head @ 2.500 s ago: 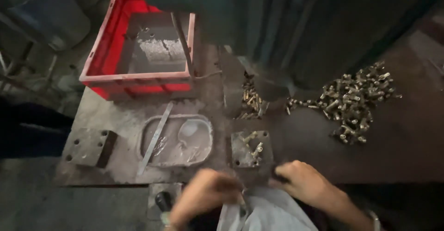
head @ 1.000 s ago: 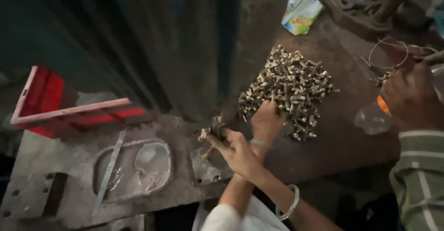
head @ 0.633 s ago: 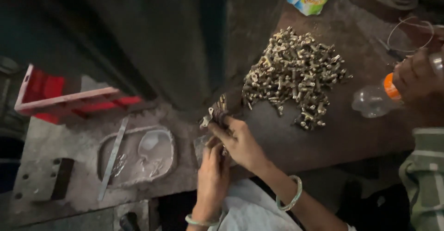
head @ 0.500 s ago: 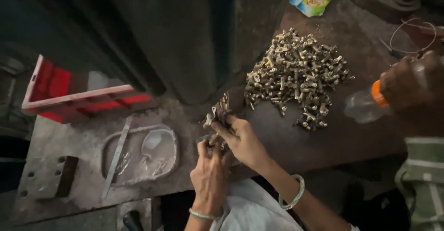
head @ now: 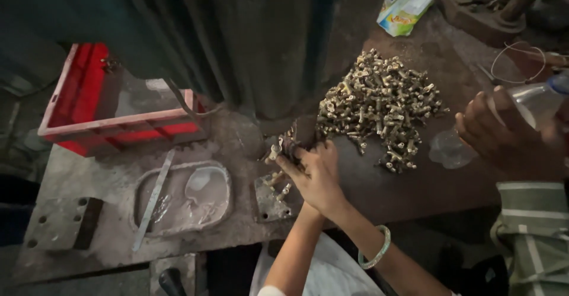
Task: The person picks small brass fittings one at a time from a pile on the workbench, holds each under a bench-mounted threading machine, operates the machine lever to thread the fitting, and sets the finished piece aside on the table, repeating the cycle continuously.
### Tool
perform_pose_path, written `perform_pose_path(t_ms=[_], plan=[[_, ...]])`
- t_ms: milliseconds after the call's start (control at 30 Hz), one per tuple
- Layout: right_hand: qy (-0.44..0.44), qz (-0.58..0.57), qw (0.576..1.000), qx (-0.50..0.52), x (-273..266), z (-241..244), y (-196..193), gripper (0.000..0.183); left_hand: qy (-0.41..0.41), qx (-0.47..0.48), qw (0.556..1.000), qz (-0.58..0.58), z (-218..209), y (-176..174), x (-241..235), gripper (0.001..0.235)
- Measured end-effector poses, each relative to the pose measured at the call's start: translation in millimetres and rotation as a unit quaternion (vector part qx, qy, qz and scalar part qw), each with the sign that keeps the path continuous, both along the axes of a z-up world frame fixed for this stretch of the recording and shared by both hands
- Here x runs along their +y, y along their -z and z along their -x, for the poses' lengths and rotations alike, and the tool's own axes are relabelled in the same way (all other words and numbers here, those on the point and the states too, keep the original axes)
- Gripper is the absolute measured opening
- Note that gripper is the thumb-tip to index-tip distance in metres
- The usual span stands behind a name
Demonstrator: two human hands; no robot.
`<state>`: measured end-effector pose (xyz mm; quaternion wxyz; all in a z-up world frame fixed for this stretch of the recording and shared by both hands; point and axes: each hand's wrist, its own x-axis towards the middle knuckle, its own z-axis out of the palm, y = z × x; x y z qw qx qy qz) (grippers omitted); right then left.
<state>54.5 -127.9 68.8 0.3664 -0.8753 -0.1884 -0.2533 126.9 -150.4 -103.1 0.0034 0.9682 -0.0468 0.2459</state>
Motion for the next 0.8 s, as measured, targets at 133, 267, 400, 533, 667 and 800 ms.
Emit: perform_pose_path(t_ms=[133,267,400,533,667,800], plan=[[0.054,0.013,0.998,-0.01,0,-6,24,0.024,-0.268,-0.069,0.85,-0.448,9,69,-6,0.03],[-0.138,-0.256,0.918,0.27,-18,-21,32,0.026,-0.092,0.081,0.991,-0.06,60,50,22,0.024],[-0.227,-0.285,0.877,0.314,-13,-19,30,0.025,0.167,0.228,0.84,0.463,126,-32,68,0.018],[-0.2,-0.34,0.864,0.313,-3,-6,6,0.028,0.117,0.444,0.535,0.71,195,-109,110,0.019],[-0.247,-0.404,0.82,0.322,-5,-5,27,0.029,0.081,0.389,0.538,0.744,214,-96,162,0.025],[-0.166,-0.328,0.878,0.306,-5,0,14,0.024,0.09,0.139,0.787,0.594,196,-126,228,0.018]])
